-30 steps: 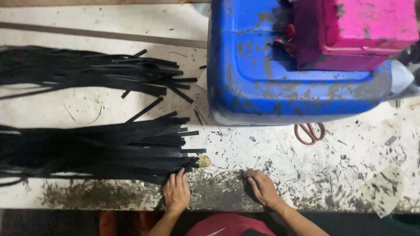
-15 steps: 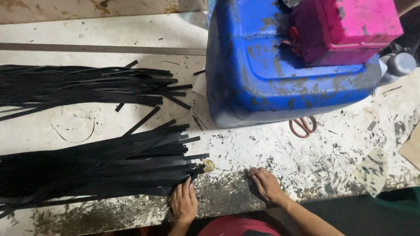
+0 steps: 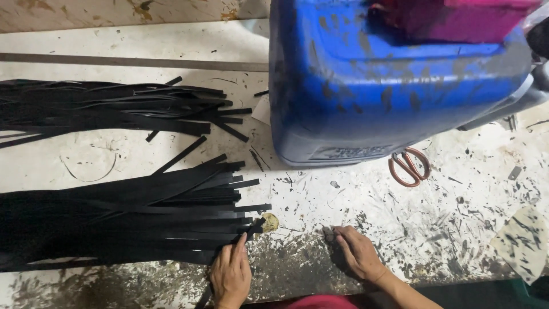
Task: The person smooths long black rubber strips on a workbench using a small reddish tool, repeatedly rubbing along the length of each strip. The person handles multiple strips one at a time, occasionally discarding a piece into a green bin below the table.
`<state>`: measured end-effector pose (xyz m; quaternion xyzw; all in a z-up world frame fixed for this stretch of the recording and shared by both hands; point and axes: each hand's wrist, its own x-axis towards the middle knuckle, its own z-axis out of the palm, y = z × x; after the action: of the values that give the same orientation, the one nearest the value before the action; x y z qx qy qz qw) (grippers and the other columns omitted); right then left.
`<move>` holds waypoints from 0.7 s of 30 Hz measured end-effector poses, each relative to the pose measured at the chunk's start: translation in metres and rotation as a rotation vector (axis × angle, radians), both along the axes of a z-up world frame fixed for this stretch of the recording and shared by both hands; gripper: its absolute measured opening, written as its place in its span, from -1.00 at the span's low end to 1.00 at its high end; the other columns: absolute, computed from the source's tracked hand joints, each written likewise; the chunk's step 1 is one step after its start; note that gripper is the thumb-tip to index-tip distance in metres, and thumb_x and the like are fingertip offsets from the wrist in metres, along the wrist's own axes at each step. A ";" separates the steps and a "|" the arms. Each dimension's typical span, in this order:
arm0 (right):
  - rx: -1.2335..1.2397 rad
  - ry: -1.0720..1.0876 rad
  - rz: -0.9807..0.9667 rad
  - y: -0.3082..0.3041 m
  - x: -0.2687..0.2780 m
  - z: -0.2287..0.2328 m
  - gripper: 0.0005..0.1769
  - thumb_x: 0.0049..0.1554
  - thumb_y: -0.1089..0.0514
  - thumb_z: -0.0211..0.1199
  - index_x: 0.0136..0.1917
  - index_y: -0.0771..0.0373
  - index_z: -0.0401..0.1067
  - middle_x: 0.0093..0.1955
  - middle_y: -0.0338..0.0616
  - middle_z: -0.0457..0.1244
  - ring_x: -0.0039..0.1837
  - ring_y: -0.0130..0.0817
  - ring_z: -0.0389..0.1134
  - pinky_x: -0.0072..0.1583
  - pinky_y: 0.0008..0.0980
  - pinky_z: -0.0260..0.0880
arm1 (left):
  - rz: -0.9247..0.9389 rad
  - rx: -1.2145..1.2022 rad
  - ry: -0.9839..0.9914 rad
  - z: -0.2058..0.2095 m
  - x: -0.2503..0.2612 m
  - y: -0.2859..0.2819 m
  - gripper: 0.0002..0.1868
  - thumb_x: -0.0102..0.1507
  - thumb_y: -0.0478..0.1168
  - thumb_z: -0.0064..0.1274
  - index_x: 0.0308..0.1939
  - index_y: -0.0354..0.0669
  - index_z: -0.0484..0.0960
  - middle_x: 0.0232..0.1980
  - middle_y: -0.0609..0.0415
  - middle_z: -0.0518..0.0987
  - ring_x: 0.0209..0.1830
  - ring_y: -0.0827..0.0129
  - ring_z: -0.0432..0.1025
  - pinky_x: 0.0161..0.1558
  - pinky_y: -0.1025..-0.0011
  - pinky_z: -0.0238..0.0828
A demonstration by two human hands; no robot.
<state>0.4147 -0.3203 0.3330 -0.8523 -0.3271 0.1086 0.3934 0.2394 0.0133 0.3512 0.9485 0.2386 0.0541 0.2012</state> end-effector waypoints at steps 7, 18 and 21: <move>0.075 -0.062 -0.047 0.011 -0.005 0.042 -0.62 0.33 0.05 -0.01 0.24 0.32 0.41 0.07 -0.01 0.40 0.01 -0.19 0.47 0.02 -0.32 0.48 | -0.019 0.096 -0.165 0.012 0.002 -0.004 -0.56 0.39 -0.06 -0.11 0.34 0.30 0.57 -0.23 0.31 0.54 -0.42 0.36 0.40 -0.38 0.33 0.32; 0.375 -0.013 -0.047 0.002 -0.030 0.076 -0.56 0.21 -0.02 0.28 0.28 0.22 0.47 0.03 -0.23 0.39 -0.03 -0.45 0.37 0.04 -0.45 0.36 | -0.430 0.302 -0.790 0.074 -0.032 -0.079 -0.55 0.30 -0.48 0.17 0.26 -0.10 0.59 -0.27 0.13 0.54 -0.54 0.38 0.37 -0.52 0.37 0.40; 0.586 0.004 0.003 -0.002 -0.050 0.079 -0.50 0.08 0.22 0.45 0.30 0.20 0.50 -0.18 -0.12 0.43 -0.25 -0.45 0.26 -0.12 -0.35 0.34 | -0.460 0.250 -0.851 0.073 -0.030 -0.117 -0.65 0.21 -0.35 0.19 0.06 0.02 0.78 -0.32 0.23 0.59 -0.48 0.33 0.53 -0.40 0.45 0.50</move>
<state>0.3644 -0.3223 0.4123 -0.7015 -0.3450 0.0118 0.6235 0.2089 -0.1038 0.4244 0.8872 -0.0884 0.4187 0.1725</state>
